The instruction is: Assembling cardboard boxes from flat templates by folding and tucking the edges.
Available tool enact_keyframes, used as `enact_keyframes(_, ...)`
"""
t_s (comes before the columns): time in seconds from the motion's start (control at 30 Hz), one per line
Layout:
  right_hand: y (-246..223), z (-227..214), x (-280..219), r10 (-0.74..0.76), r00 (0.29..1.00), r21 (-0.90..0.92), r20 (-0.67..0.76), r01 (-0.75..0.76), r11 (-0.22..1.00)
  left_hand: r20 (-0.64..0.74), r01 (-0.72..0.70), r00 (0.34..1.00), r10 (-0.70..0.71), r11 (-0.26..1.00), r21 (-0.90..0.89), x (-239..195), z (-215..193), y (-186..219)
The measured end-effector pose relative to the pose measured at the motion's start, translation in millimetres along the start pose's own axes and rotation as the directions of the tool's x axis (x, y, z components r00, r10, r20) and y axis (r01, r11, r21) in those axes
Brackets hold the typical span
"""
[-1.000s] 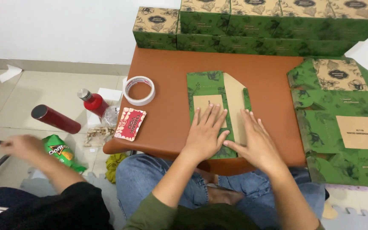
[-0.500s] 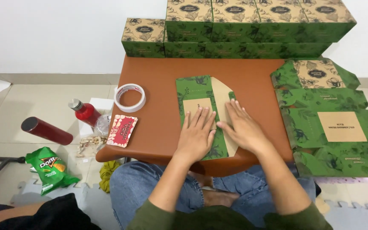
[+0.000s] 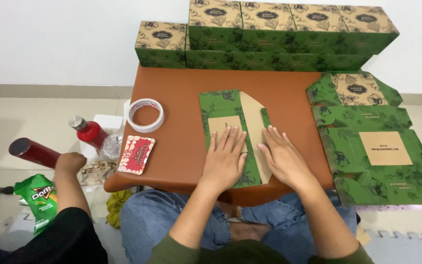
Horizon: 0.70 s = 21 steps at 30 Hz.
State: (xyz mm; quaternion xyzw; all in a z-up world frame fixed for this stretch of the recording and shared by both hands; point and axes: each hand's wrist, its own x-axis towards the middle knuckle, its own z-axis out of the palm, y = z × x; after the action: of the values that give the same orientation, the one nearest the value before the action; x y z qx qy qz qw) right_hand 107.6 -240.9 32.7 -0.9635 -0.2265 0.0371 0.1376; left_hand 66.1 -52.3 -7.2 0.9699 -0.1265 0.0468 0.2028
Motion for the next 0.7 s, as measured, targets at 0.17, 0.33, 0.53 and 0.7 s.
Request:
enact_keyframes(0.17,19,9,73,0.018,0.999,-0.014,0.033,-0.017,1.0,-0.034,-0.002,0.999,0.003,1.0,0.02,1,5,-2)
enact_keyframes(0.33,13,2,75,0.031,0.998,0.04,0.055,-0.033,0.999,-0.007,0.015,1.0,-0.015,1.0,0.005,1,5,-1)
enact_keyframes(0.53,-14,-8,-1,0.032,0.999,0.089,0.026,-0.034,0.996,0.006,0.015,1.0,-0.015,1.0,0.01,1,4,-1)
enact_keyframes(0.7,-12,4,-66,0.053,0.998,0.079,0.026,-0.055,0.995,-0.002,0.001,1.0,-0.001,1.0,-0.03,1,2,0)
